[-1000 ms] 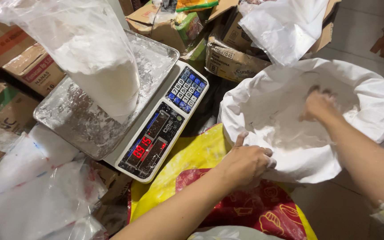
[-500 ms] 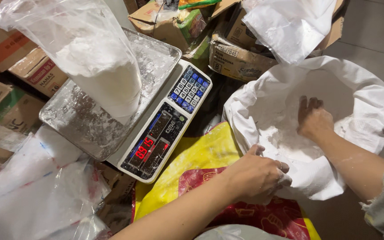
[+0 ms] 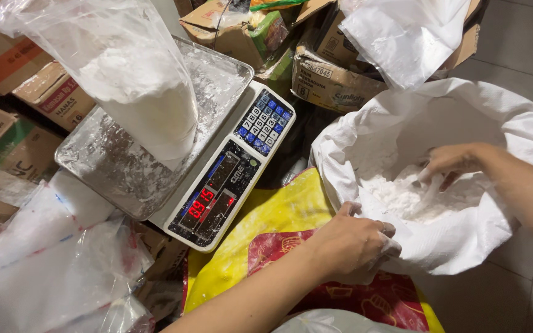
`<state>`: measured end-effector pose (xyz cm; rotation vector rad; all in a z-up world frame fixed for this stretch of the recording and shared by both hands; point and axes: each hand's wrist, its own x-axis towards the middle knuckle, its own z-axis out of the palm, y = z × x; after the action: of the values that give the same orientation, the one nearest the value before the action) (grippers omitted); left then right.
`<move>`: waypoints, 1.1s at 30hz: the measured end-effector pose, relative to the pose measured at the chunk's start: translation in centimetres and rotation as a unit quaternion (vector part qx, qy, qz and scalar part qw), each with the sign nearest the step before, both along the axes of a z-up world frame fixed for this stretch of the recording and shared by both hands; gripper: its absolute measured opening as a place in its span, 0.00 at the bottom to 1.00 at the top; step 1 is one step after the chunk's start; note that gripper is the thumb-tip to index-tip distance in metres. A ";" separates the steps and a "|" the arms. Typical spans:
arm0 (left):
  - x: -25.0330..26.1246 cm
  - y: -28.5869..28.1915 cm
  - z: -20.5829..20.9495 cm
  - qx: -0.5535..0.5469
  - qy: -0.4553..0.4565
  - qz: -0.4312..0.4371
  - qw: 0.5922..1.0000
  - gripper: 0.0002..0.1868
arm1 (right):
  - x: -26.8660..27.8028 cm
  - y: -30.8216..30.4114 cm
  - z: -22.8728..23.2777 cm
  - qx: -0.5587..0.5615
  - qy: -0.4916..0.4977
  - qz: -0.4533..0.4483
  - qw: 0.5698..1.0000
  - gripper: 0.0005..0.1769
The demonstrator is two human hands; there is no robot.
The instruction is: The person scoops white powder from a large sack into small plastic bags, weighs each bag on a digital scale, and adjusts the amount to reach a target weight. The person then ties the filled bags and sets them aside.
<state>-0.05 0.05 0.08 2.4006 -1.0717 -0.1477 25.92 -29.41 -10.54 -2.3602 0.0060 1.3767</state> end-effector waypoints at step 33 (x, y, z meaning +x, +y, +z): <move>0.5 2.1 3.2 -0.078 -0.082 0.100 0.989 0.16 | -4.1 0.5 11.6 0.267 -0.056 -0.234 0.933 0.26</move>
<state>0.48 2.12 3.29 2.3909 -0.8704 0.1997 21.83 -28.91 1.05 -1.8173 0.1359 0.8736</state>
